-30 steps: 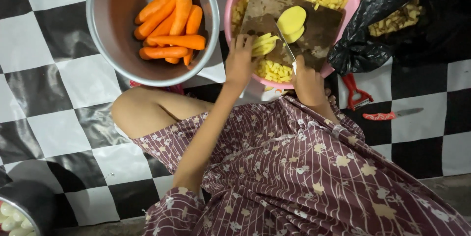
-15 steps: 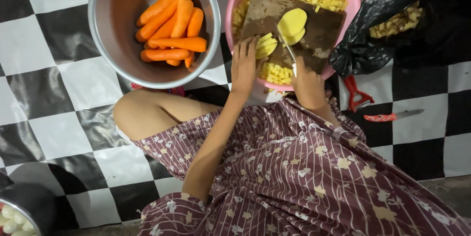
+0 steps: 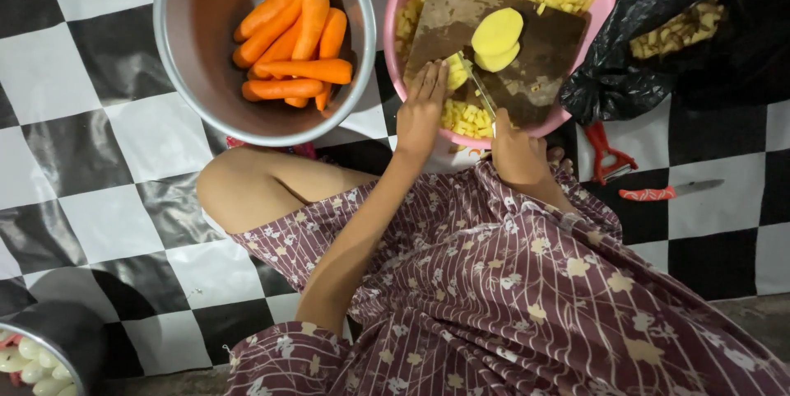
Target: Slicing and dicing potatoes on a wooden cutting board using a large knife.
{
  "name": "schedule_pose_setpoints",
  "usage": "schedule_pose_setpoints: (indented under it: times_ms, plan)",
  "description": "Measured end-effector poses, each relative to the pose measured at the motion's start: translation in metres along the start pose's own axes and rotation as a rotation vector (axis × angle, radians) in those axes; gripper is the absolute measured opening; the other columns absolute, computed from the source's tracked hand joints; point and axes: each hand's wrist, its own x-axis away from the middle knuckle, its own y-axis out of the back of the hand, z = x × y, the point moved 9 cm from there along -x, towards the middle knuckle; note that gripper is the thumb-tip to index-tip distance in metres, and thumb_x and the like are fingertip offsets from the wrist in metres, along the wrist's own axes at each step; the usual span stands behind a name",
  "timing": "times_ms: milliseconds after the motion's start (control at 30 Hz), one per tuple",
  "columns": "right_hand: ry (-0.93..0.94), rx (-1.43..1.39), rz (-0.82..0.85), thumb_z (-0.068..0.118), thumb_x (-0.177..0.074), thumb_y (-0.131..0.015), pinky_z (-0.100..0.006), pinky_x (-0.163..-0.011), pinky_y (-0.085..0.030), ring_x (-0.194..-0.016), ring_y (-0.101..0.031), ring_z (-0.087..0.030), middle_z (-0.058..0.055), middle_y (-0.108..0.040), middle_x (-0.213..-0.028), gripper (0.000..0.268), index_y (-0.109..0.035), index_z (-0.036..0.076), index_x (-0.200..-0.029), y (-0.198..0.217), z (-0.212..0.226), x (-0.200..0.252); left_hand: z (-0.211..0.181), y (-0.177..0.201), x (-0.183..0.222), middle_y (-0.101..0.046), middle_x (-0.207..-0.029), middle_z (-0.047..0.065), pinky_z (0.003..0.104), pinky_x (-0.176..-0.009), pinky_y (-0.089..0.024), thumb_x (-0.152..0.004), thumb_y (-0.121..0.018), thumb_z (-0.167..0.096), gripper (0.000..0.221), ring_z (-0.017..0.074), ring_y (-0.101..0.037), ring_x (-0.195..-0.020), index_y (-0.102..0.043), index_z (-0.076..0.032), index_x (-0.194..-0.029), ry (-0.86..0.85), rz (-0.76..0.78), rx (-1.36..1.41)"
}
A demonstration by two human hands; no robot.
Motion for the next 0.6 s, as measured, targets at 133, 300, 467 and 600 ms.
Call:
schedule_pose_setpoints:
  times_ms: [133,300,467,600]
  plan:
    - [-0.045,0.008,0.031,0.025,-0.103,-0.034,-0.059,-0.099,-0.044,-0.098,-0.072,-0.050,-0.021,-0.074,-0.102,0.034,-0.036,0.019,-0.137,0.014,0.006,0.005,-0.007,0.005,-0.001,-0.060,-0.147,0.000,0.023,-0.105,-0.052,-0.103,-0.059,-0.039,0.051,0.0149,-0.054,-0.138,-0.052,-0.018,-0.149,-0.013,0.000,-0.116]
    - [-0.136,-0.243,0.144,0.011,-0.104,-0.029,-0.082,-0.098,-0.027,-0.116,-0.064,-0.053,-0.029,-0.068,-0.120,0.037,-0.034,0.014,-0.140,-0.070,-0.011,-0.073,-0.008,-0.018,0.006,-0.058,-0.148,-0.001,0.029,-0.103,-0.055,-0.103,-0.060,-0.036,0.051,0.0167,-0.054,-0.138,-0.050,-0.018,-0.150,-0.015,0.006,-0.192]
    - [0.009,-0.232,0.073,0.002,-0.102,-0.032,-0.071,-0.093,-0.046,-0.108,-0.064,-0.060,-0.040,-0.067,-0.110,0.044,-0.030,0.000,-0.146,0.021,0.033,-0.020,-0.008,-0.018,0.011,-0.057,-0.149,0.000,0.030,-0.104,-0.054,-0.102,-0.060,-0.038,0.053,0.0174,-0.054,-0.139,-0.050,-0.019,-0.151,-0.008,0.002,-0.185]
    - [-0.088,-0.142,0.121,0.016,-0.103,-0.034,-0.073,-0.097,-0.040,-0.114,-0.064,-0.056,-0.031,-0.068,-0.118,0.043,-0.031,0.013,-0.145,0.031,0.023,0.008,-0.007,-0.018,0.006,-0.056,-0.151,0.000,0.032,-0.105,-0.053,-0.103,-0.058,-0.039,0.052,0.0183,-0.053,-0.141,-0.050,-0.020,-0.151,0.027,-0.011,-0.170]
